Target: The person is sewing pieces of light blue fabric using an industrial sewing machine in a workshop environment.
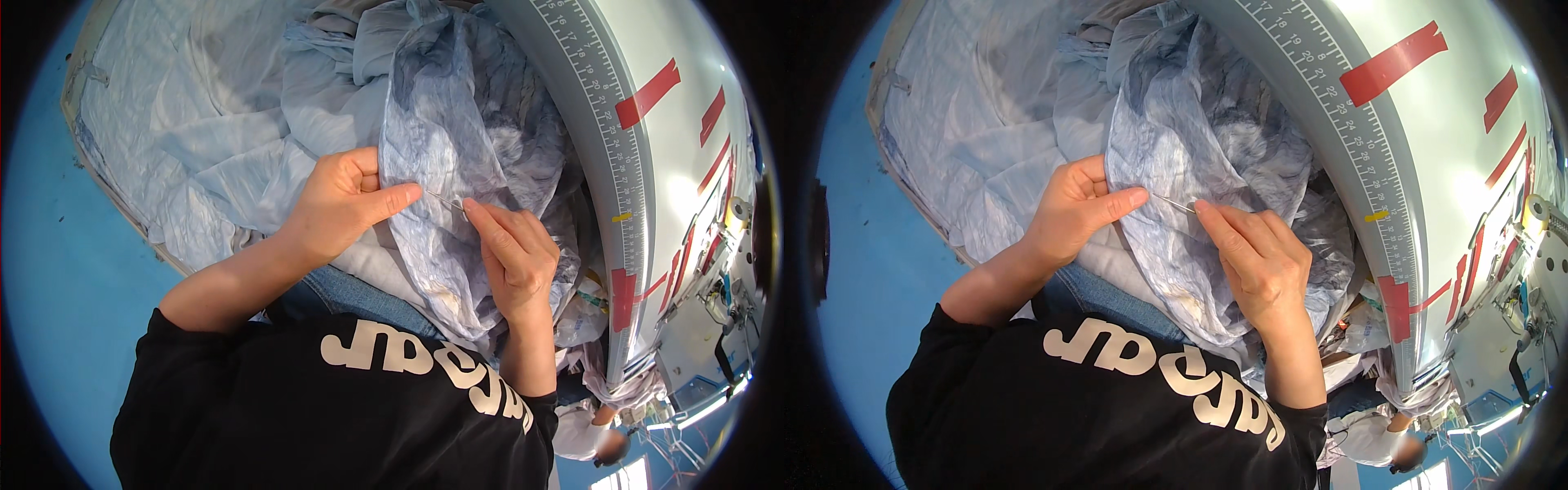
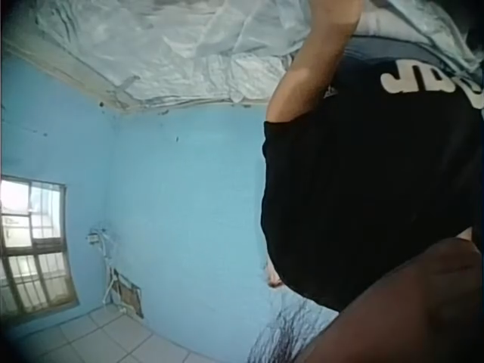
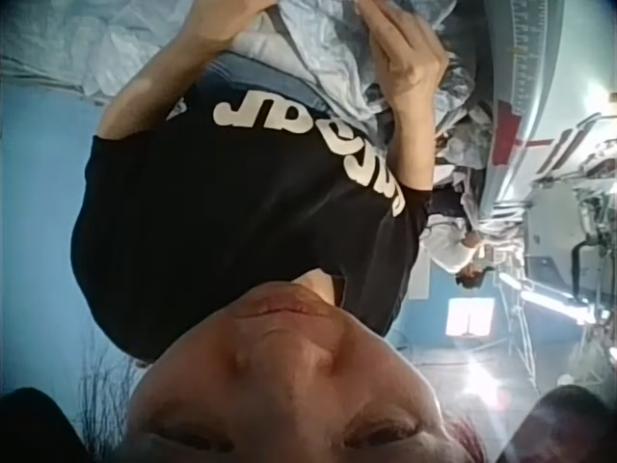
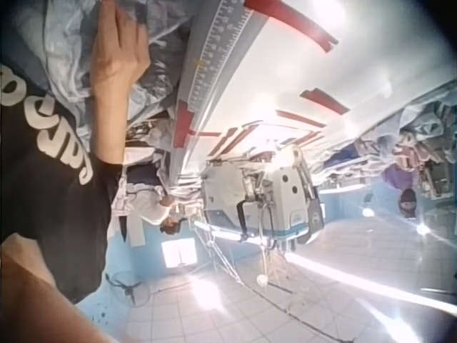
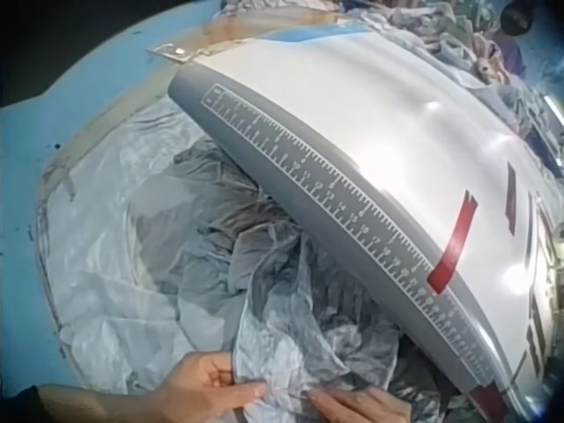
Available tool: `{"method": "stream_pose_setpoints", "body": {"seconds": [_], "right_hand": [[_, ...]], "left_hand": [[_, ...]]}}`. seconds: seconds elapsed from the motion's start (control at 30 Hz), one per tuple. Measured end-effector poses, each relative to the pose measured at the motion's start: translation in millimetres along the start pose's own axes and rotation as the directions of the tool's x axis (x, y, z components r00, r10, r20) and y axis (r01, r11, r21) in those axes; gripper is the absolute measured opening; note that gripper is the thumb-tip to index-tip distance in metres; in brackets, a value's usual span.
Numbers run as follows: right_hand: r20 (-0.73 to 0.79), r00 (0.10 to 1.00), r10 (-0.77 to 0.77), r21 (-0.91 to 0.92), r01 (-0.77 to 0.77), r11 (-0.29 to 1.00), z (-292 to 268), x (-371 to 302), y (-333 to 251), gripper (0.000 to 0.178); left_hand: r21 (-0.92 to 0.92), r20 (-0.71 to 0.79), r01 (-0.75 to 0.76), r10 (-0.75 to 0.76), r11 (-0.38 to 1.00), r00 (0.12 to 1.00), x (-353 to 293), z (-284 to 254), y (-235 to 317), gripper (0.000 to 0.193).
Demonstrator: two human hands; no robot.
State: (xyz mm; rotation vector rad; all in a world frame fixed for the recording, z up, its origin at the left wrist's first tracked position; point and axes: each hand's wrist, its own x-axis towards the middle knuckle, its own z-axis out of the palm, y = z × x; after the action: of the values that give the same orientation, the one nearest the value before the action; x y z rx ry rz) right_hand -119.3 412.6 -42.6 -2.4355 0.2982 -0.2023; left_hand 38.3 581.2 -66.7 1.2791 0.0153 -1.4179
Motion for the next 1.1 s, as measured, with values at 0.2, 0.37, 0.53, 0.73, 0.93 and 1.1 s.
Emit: {"method": "stream_pose_setpoints", "body": {"seconds": [0.2,0.37,0.53,0.73,0.93,1.1], "right_hand": [[0.009,1.000,-0.004,0.005,0.004,1.000,-2.3,-0.8,-2.5,0.043],[0.017,1.000,0.012,0.005,-0.012,1.000,-1.7,-2.2,-2.6,0.042],[0.011,1.000,0.018,0.004,-0.018,1.000,-0.7,-3.5,-1.5,0.041],[0.006,1.000,0.021,0.007,-0.022,1.000,-0.4,-4.3,-1.5,0.041],[0.002,1.000,0.023,0.018,-0.023,1.000,1.3,-4.9,-2.1,0.041],[0.001,1.000,0.022,0.011,-0.022,1.000,1.6,-5.7,-1.9,0.041]], "left_hand": [[-0.087,-0.004,-0.050,0.050,0.995,0.999,-0.5,6.1,1.1,0.018],[-0.101,-0.004,-0.066,0.066,0.993,0.998,-0.3,7.9,1.8,0.017],[-0.017,0.017,0.001,-0.001,1.000,1.000,0.2,0.9,1.6,0.025],[-0.047,0.025,-0.020,0.021,0.999,0.999,-0.3,1.8,2.6,0.025],[-0.026,0.029,-0.011,0.012,1.000,1.000,-0.2,0.4,0.5,0.025],[-0.071,0.046,-0.018,0.021,0.997,0.999,-1.2,1.6,1.7,0.024]]}}
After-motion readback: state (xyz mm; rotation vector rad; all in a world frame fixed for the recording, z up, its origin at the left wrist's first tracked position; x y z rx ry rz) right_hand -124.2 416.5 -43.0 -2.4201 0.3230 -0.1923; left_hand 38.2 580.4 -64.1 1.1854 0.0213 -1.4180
